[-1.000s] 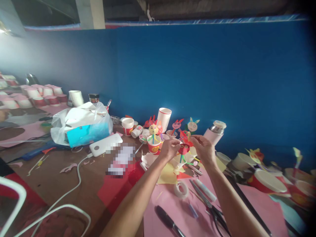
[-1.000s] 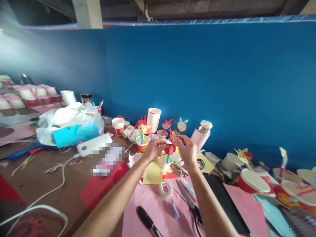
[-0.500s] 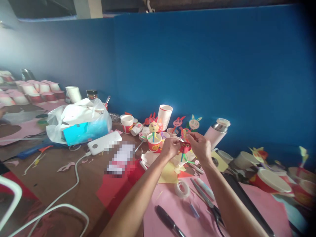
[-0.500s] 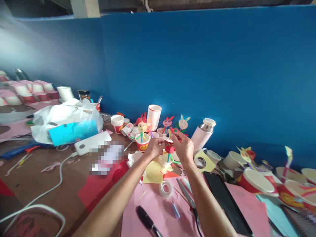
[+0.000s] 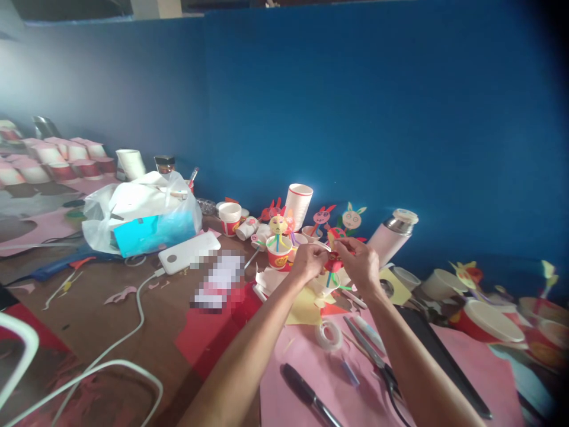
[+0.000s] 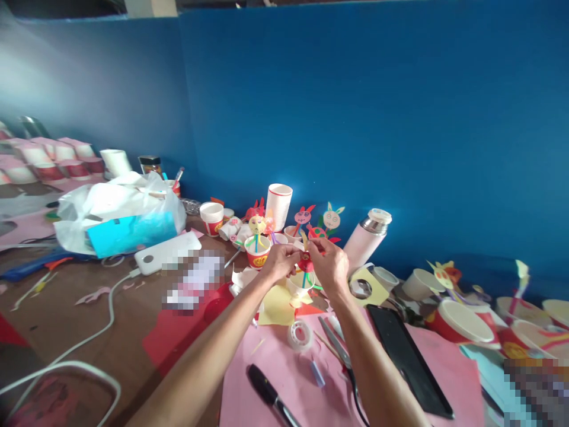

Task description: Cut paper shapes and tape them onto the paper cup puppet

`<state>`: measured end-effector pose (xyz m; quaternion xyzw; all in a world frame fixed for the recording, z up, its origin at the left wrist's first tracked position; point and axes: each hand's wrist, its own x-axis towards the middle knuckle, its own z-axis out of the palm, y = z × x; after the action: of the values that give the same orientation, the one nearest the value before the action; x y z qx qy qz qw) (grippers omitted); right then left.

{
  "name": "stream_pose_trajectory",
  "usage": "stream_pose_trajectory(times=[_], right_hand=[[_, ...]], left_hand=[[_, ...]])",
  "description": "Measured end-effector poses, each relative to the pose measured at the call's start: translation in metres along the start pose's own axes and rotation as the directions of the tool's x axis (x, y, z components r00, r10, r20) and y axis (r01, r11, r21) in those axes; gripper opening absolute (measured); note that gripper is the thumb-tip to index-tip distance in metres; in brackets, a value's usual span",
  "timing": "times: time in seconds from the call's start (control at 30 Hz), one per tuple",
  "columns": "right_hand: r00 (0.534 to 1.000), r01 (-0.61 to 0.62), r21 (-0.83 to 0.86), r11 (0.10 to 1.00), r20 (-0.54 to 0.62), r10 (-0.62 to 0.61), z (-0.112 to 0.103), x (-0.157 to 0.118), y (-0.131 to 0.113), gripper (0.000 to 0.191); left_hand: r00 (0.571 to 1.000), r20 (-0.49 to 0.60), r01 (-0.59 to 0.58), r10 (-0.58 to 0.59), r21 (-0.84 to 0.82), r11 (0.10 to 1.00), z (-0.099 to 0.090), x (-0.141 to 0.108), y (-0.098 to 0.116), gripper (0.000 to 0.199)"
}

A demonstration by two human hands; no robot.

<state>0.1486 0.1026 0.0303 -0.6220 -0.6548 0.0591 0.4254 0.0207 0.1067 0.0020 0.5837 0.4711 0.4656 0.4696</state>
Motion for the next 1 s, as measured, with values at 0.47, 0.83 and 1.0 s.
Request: stream_pose_trajectory(times=[0.47, 0.83, 1.0], right_hand=[[0.999, -0.032, 0.045, 0.998, -0.007, 0.032, 0.0003, -0.0061, -0.0029, 0.027], [0.999, -0.043, 0.081, 0.996, 0.003, 0.043, -0.0001, -0.0077, -0.0036, 0.026], [0.999, -0.039, 0.087, 0.995, 0.012, 0.038, 0.0005, -0.0092, -0.0006, 0.029]], left_hand=[[1.0, 0.019, -0.007, 0.007, -0.028, 1.0, -0.0014, -0.0012, 0.0021, 0.017], [1.0, 0.013, -0.008, 0.008, -0.037, 0.999, 0.0003, 0.0026, -0.0023, 0.018], [1.0, 0.006, 0.01, -0.01, -0.036, 0.999, 0.0007, 0.0025, -0.0013, 0.016]])
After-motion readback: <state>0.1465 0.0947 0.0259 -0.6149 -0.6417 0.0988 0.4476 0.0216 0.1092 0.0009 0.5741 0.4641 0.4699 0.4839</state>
